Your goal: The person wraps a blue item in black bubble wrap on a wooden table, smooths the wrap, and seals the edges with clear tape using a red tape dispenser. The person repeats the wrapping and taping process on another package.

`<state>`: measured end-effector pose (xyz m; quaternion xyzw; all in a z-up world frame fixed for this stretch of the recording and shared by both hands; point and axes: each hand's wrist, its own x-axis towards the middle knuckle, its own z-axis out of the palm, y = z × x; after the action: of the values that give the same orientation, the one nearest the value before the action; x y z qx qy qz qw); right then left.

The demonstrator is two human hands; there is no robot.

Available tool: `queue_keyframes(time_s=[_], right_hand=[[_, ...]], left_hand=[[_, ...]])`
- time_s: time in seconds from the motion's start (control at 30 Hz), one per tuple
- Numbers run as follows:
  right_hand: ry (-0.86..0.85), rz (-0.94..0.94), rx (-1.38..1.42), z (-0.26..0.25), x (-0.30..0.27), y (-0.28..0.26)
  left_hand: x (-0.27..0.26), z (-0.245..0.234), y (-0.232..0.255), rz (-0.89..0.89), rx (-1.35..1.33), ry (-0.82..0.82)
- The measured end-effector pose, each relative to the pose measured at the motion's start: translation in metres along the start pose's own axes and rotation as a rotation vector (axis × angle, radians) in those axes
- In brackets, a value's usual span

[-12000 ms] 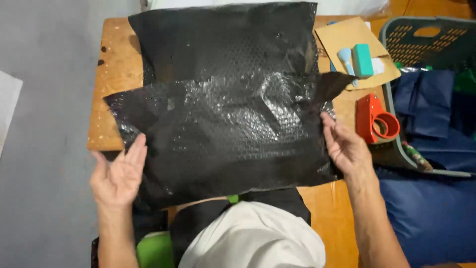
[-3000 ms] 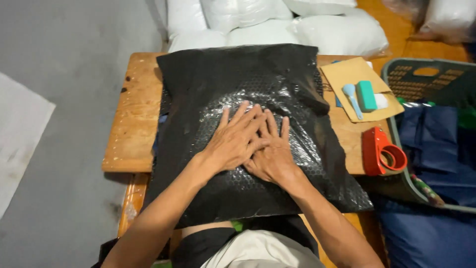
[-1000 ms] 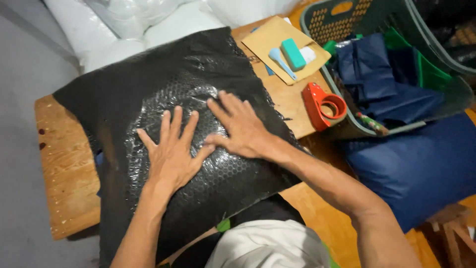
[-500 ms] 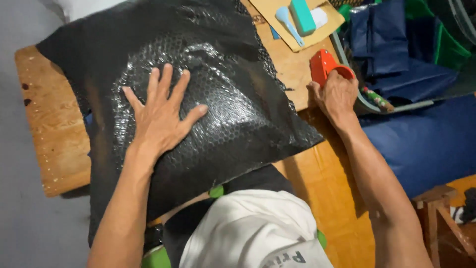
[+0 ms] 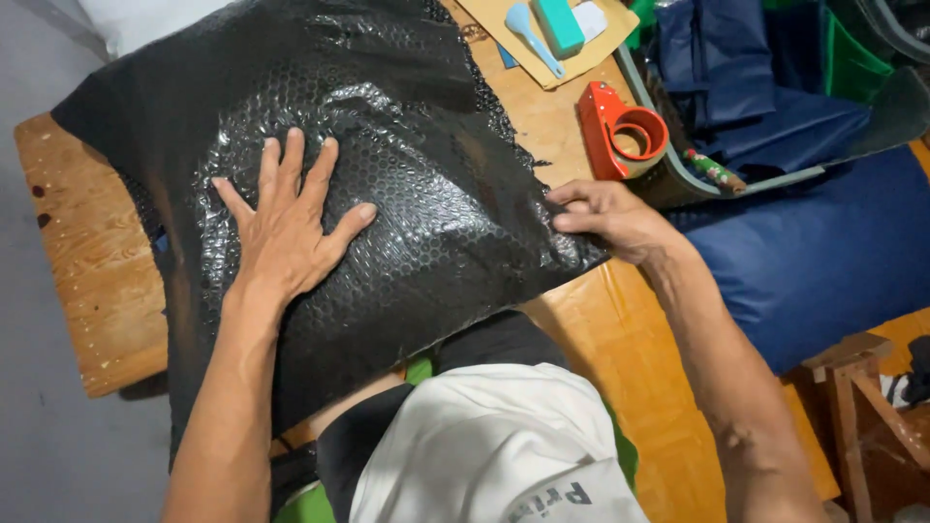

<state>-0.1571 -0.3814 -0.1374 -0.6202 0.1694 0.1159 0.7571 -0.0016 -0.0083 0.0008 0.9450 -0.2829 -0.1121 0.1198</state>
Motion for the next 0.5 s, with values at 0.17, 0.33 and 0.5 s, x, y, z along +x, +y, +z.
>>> queue_keyframes(time_s=[0.17,0.33,0.5], right_hand=[[0.115,-0.12,0.107,0.006,-0.023,-0.013],[0.608,-0.445,-0.673,-0.021,0.016,-0.015],[1.033,-0.544,-1.783,-0.078,0.079,0.017]], left_hand=[[-0.001,0.005,-0.002,0.039,0.003,0.016],[0.001,0.006,-0.002,0.032,0.016,0.023],[0.0,0.004,-0.003,0.003,0.025,0.009]])
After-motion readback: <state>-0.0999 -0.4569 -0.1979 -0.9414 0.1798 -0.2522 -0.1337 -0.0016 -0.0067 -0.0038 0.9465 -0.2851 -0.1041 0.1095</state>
